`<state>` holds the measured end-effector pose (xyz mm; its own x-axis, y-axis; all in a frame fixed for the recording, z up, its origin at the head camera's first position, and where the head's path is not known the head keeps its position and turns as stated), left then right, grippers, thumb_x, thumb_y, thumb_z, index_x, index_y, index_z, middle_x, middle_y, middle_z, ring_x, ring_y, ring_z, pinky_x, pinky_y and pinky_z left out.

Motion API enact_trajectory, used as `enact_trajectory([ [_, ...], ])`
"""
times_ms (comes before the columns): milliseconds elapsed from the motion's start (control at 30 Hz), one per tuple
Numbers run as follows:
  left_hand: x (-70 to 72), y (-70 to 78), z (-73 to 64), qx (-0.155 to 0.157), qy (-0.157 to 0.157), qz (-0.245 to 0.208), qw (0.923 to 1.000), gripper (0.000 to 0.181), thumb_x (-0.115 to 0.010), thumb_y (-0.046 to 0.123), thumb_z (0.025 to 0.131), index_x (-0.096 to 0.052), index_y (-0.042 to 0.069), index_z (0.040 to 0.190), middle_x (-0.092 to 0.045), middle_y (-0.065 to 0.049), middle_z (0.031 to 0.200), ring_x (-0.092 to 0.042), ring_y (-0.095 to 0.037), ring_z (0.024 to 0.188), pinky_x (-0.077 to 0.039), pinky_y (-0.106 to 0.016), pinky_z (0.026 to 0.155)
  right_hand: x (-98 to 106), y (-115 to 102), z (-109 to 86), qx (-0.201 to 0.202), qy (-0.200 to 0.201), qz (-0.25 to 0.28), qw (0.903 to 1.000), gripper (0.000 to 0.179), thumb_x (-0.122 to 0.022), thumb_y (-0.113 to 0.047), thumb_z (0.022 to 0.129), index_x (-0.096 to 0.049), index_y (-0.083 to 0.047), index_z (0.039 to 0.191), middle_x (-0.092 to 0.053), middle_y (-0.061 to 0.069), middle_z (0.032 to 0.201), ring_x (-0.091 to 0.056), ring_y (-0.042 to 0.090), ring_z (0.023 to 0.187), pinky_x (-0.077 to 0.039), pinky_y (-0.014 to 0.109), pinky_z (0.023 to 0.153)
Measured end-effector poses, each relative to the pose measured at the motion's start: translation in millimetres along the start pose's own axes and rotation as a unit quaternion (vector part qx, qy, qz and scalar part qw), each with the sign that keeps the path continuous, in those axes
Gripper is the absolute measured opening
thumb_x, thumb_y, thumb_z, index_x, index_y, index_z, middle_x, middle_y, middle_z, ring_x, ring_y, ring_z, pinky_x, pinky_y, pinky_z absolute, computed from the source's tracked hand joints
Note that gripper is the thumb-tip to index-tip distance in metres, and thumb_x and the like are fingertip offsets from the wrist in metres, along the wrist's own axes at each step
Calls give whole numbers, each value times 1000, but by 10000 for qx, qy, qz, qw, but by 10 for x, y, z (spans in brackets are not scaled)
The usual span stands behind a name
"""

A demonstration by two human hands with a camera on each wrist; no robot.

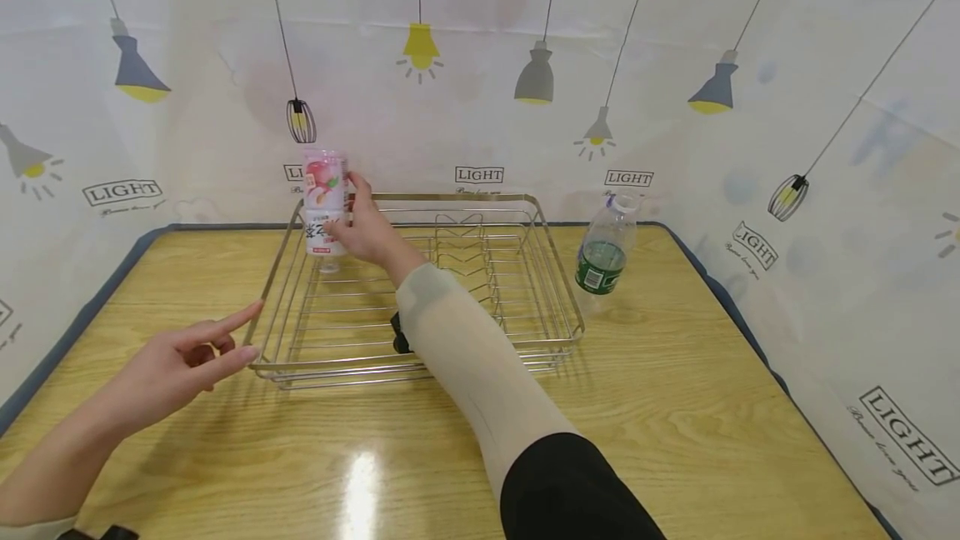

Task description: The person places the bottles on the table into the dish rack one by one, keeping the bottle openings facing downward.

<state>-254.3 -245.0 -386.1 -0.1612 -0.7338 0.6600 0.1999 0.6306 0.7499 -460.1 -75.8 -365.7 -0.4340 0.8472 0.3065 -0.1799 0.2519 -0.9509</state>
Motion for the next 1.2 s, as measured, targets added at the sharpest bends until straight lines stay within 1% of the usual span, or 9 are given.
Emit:
enact_trajectory([
  [100,2,2,-1,7,-5,5,10000,62,-70,35,110,-48,29,167,-57,-4,95,-44,-13,66,-42,-31,58,-6,-8,-4,8,-32,-90,10000,98,-65,-13,111,5,-30,177,-41,20,168,-59,41,143,-58,53,110],
  [333,12,27,-12,-30,67,39,10000,62,-71,34,109,-50,28,167,-58,-3,94,-45,-13,67,-42,-31,58,-19,5,-17,-31,-63,-221,9997,100,-67,-15,110,6,-31,178,-43,19,166,-59,39,144,-62,46,103],
  [467,10,36,-13,-8,63,56,10000,61,-71,35,109,-50,28,166,-58,-4,94,-45,-13,67,-43,-30,59,-30,19,-17,-65,-109,-200,9997,101,-66,-14,110,6,-32,178,-44,19,166,-59,39,145,-61,45,105],
  [700,10,25,-8,23,61,63,10000,61,-71,36,109,-50,29,166,-58,-4,94,-45,-13,68,-42,-31,59,-28,20,-22,-44,-126,-395,9991,105,-69,-7,107,6,-30,178,-44,20,168,-61,37,144,-58,41,111],
  [800,9,16,-6,34,63,65,10000,61,-71,36,109,-50,29,166,-57,-4,94,-45,-12,68,-42,-31,59,-22,23,-25,-61,-112,-409,9991,108,-70,-5,105,5,-30,178,-43,21,169,-61,38,144,-58,40,110],
  [1000,5,6,0,52,76,112,9999,61,-71,37,109,-50,29,166,-57,-3,94,-46,-12,69,-42,-31,59,-27,43,-30,-176,-168,-452,9987,111,-73,-5,104,6,-31,178,-41,18,172,-60,36,145,-58,39,111],
  [1100,2,-3,3,80,67,126,9999,61,-71,37,109,-50,30,166,-57,-3,94,-46,-12,69,-42,-31,60,-48,64,-36,-245,-273,-482,9982,112,-73,-5,104,6,-31,178,-43,19,170,-61,36,143,-58,41,111],
  [1200,0,-11,4,102,54,124,9999,61,-71,38,109,-49,30,167,-57,-3,94,-46,-13,69,-42,-31,60,-71,71,-49,-217,-382,-432,9981,111,-73,-3,104,6,-30,178,-44,22,169,-61,38,142,-58,44,109],
])
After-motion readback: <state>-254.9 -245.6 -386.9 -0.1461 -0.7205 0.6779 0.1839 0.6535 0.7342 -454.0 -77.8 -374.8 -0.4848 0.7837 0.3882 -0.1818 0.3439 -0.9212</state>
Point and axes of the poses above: each hand's wrist, its own z-axis towards the middle knuckle, its own x-axis out of the back of the hand, y = z × x, the point moved 10 cm from there along z, towards the middle knuckle
